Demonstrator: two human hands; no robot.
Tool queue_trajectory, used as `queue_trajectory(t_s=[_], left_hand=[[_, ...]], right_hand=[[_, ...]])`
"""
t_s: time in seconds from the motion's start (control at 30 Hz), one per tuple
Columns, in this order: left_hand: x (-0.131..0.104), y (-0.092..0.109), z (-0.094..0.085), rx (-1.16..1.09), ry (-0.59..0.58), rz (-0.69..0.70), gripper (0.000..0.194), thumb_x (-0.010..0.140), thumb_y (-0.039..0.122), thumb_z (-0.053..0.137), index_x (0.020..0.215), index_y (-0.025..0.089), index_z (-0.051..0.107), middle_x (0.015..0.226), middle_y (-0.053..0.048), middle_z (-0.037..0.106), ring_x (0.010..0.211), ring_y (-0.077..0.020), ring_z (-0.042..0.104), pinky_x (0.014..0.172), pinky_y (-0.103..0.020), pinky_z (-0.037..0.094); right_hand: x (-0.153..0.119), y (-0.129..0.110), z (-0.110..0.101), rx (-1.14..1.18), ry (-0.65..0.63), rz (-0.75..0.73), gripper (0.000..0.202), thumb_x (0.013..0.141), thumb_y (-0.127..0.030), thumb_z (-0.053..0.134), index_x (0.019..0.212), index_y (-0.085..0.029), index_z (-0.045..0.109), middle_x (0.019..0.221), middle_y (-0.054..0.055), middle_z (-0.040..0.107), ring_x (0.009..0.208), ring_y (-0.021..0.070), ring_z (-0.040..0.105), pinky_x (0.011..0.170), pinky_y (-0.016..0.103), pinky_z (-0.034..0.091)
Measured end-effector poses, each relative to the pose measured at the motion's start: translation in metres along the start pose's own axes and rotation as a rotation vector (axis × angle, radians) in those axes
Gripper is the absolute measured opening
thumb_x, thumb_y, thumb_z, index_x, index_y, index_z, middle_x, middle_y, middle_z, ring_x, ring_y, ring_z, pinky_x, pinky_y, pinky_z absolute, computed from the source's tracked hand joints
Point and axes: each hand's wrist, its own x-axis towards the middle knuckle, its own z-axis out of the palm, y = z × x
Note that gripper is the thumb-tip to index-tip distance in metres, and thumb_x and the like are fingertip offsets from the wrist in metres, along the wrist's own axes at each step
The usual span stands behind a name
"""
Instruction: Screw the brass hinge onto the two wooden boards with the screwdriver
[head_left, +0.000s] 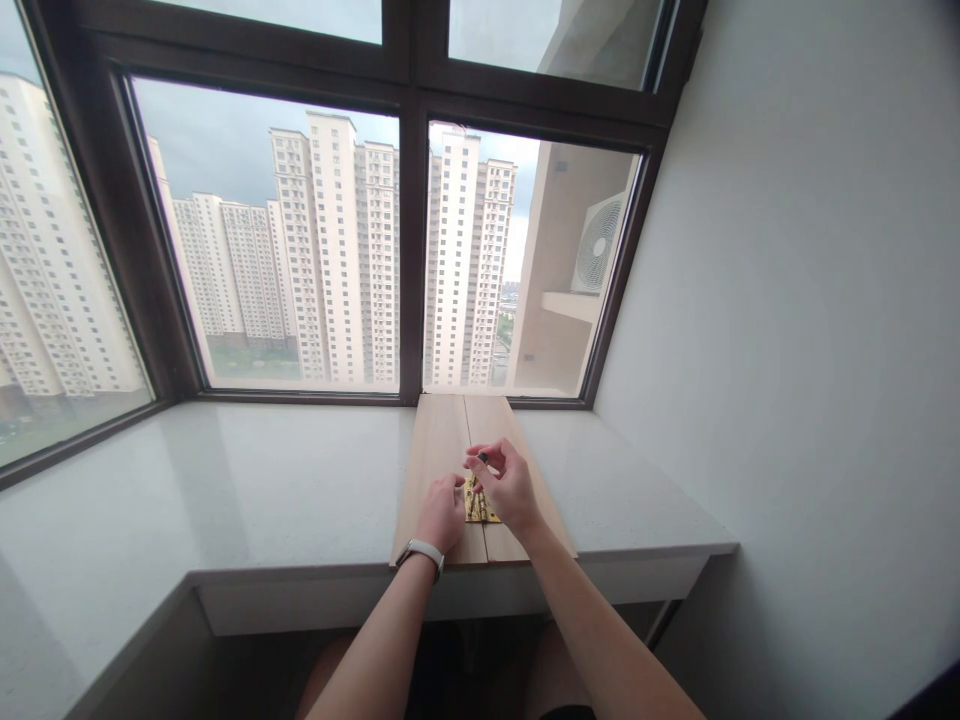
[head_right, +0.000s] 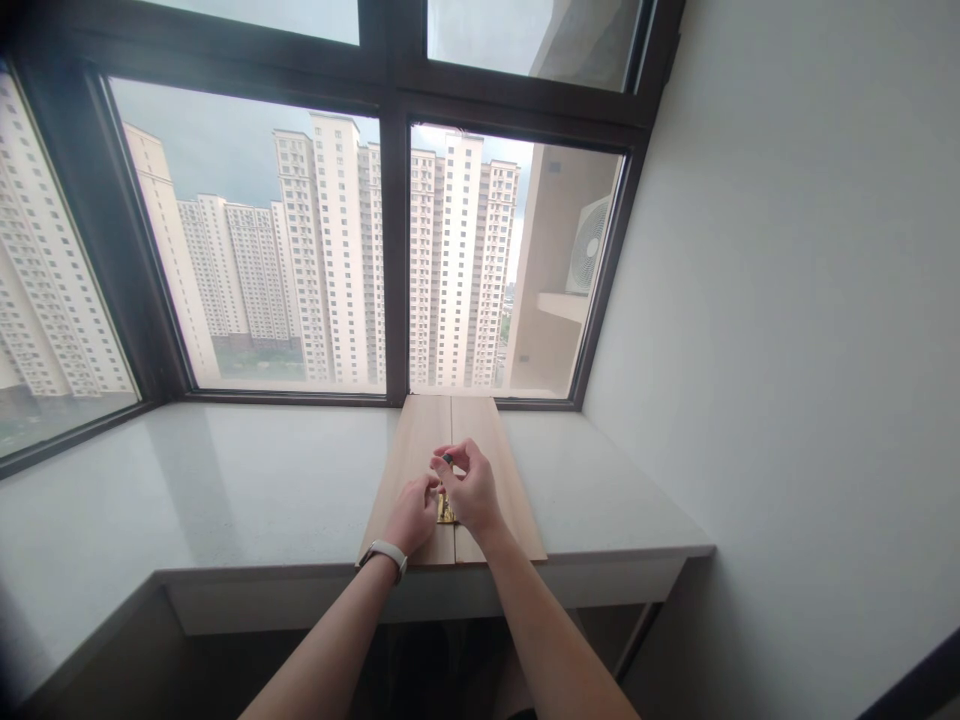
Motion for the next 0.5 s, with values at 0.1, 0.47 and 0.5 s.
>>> queue_trajectory(t_s=[0.1,0.47,0.5], left_hand=[[0.0003,-0.0001,-0.0002,0.010,-0.004,-0.007,0.027,0.095,0.011,0.049,0.112,0.019,0.069,0.114,-0.012,0.073,0.110,-0.0231,0.063,0.096,-0.033,0.046],[-0.0005,0.0018,-0.0016,0.023,-0.010,-0.011,0.028,0.093,0.009,0.049,0.112,0.018,0.068,0.115,-0.012,0.072,0.111,-0.0236,0.063,0.095,-0.033,0.046],[-0.0005,0.0015,-0.0016,0.022,-0.008,-0.012,0.028,0.093,0.010,0.049,0.112,0.018,0.068,0.114,-0.012,0.072,0.111,-0.0235,0.063,0.095,-0.033,0.046]], right_hand=[[-0.0010,-0.0023,0.0000,0.004,-0.025,-0.009,0.041,0.086,-0.058,0.078,0.098,-0.023,0.060,0.099,0.009,0.074,0.088,0.0253,0.073,0.053,0.028,0.059],[0.0017,-0.0035,-0.0023,0.001,-0.045,-0.004,0.043,0.091,-0.063,0.069,0.099,-0.021,0.070,0.099,0.011,0.074,0.096,0.0276,0.073,0.060,0.033,0.064],[0.0021,-0.0029,-0.0024,0.001,-0.023,-0.002,0.043,0.088,-0.063,0.073,0.098,-0.021,0.068,0.102,0.011,0.074,0.097,0.0285,0.073,0.060,0.033,0.064]])
